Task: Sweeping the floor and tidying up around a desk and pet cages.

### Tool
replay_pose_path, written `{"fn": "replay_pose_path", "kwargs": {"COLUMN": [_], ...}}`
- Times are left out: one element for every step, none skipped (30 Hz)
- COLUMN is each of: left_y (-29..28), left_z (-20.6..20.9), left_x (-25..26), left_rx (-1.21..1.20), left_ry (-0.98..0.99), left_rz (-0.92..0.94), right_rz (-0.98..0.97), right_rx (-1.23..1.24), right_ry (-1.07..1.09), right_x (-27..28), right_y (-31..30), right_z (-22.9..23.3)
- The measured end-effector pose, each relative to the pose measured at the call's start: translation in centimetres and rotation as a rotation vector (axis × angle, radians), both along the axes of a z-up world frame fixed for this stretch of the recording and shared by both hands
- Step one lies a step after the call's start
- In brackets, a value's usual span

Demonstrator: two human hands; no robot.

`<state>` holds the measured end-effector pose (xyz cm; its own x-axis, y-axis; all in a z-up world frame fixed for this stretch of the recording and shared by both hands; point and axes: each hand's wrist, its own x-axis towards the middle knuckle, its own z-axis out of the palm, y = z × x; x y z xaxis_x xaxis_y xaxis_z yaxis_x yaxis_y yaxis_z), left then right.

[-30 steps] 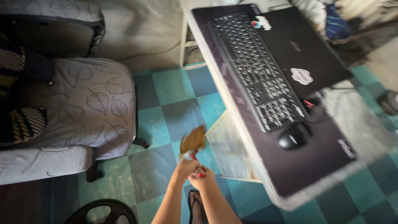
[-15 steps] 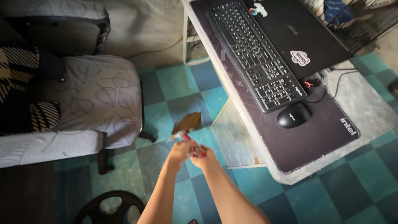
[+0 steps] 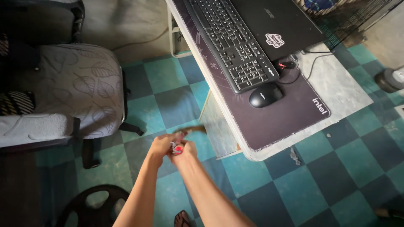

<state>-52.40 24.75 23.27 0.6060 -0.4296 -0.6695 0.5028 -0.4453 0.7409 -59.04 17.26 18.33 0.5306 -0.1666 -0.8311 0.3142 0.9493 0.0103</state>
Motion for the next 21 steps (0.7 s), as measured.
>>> {"fn": "replay_pose_path", "kwargs": {"left_y": [0.1, 0.2, 0.0, 0.2, 0.4, 0.7, 1.0, 1.3, 1.5, 1.6, 1.8, 2.0, 2.3, 2.7, 2.9, 2.9, 3.1, 3.2, 3.5, 3.9, 4.0], "left_z": [-0.4, -0.9, -1.4, -2.8, -4.3, -5.7, -6.4, -7.0, -7.6, -8.0, -8.0, -8.1, -7.7, -7.3, -7.0, -5.2, -3.3, -1.5, -0.9, -0.3, 0.4], "left_x": [-0.8, -1.5, -2.4, -3.2, -4.2, -5.2, -6.0, -6.9, -8.0, -8.8, -8.8, -8.8, -8.7, -8.7, -8.7, -9.0, -9.2, -9.3, -10.2, -11.1, -11.7], "left_rx": [0.005, 0.023, 0.035, 0.036, 0.016, -0.004, -0.005, 0.021, 0.045, 0.042, 0.06, 0.079, 0.078, 0.043, 0.007, 0.006, -0.054, -0.113, -0.109, -0.144, -0.18], "left_ry": [-0.005, -0.051, -0.096, -0.1, -0.086, -0.072, -0.067, -0.052, -0.036, -0.029, -0.036, -0.042, -0.044, -0.025, -0.005, -0.007, 0.01, 0.026, 0.023, 0.035, 0.047], "left_rz": [-0.001, -0.012, -0.024, -0.026, -0.037, -0.048, -0.05, -0.039, -0.028, -0.03, -0.011, 0.007, 0.01, 0.037, 0.062, 0.063, 0.126, 0.188, 0.193, 0.213, 0.23], "right_rz": [-0.001, 0.014, 0.027, 0.024, -0.038, -0.101, -0.104, -0.137, -0.17, -0.173, -0.128, -0.083, -0.08, -0.109, -0.14, -0.139, -0.128, -0.118, -0.113, -0.019, 0.073], "right_rx": [0.005, 0.035, 0.059, 0.059, 0.114, 0.169, 0.167, 0.172, 0.176, 0.173, 0.157, 0.141, 0.14, 0.093, 0.046, 0.044, 0.009, -0.027, -0.022, -0.013, -0.005], "right_ry": [-0.005, -0.231, -0.455, -0.459, -0.412, -0.365, -0.36, -0.221, -0.081, -0.075, -0.001, 0.073, 0.072, 0.049, 0.026, 0.024, -0.049, -0.122, -0.125, -0.114, -0.104], "right_x": [-1.2, -2.3, -3.1, -4.4, -5.9, -7.4, -8.3, -9.3, -10.6, -11.2, -10.9, -10.5, -10.3, -10.1, -10.0, -10.3, -10.4, -10.5, -10.8, -11.1, -11.2], "right_y": [-0.8, -1.7, -3.1, -2.9, -2.8, -2.6, -2.0, -1.3, -0.8, -0.2, 0.4, 1.0, 2.2, 3.3, 4.4, 4.4, 4.7, 4.9, 4.4, 4.0, 3.4], "right_z": [-5.9, -11.4, -16.6, -16.8, -17.0, -17.3, -18.6, -19.8, -21.0, -16.8, -12.4, -7.9, -5.3, -2.8, -0.3, -0.4, -0.5, -0.7, -1.2, -1.8, -2.4]}}
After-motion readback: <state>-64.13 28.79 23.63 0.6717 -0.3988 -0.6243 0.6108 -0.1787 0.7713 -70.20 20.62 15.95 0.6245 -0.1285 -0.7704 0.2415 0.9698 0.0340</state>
